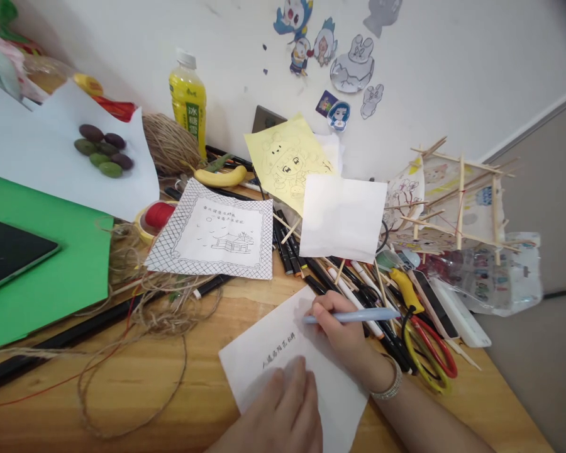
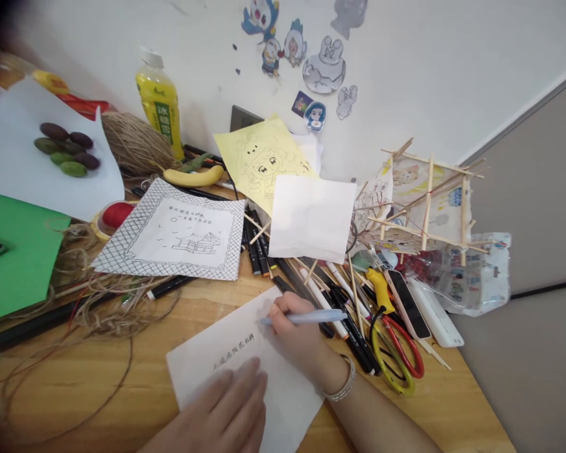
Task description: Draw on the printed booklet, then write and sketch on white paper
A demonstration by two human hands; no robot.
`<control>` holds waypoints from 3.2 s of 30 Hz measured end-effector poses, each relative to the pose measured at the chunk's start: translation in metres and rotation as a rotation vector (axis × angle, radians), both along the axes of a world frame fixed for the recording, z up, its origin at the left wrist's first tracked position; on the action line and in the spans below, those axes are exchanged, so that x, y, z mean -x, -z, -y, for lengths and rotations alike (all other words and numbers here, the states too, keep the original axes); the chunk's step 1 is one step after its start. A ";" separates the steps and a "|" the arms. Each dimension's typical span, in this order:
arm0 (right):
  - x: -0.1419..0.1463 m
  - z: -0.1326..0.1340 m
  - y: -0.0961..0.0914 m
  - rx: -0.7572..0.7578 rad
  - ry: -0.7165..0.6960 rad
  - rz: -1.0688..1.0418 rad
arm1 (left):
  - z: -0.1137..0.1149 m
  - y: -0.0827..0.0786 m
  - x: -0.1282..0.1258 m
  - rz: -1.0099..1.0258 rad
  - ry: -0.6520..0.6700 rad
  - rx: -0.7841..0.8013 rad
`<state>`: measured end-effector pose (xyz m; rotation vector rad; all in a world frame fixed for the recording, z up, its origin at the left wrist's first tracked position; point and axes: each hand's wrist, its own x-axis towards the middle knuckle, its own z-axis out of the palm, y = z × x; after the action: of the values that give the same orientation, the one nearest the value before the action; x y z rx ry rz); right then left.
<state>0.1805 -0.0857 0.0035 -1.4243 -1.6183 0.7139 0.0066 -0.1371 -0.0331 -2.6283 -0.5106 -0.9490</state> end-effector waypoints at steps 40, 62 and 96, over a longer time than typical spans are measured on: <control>0.023 0.008 -0.014 -0.114 -0.381 0.520 | 0.005 0.031 -0.015 -0.025 0.013 0.116; 0.028 0.009 -0.021 -0.094 -0.329 0.519 | -0.001 0.010 -0.009 0.059 -0.032 0.044; 0.022 0.010 -0.015 -0.030 -0.318 0.540 | -0.004 0.000 -0.001 -0.098 0.041 0.075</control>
<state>0.1584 -0.0960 0.0183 -1.4292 -2.2997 0.4953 0.0072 -0.1332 -0.0335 -2.7462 -0.4785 -0.8229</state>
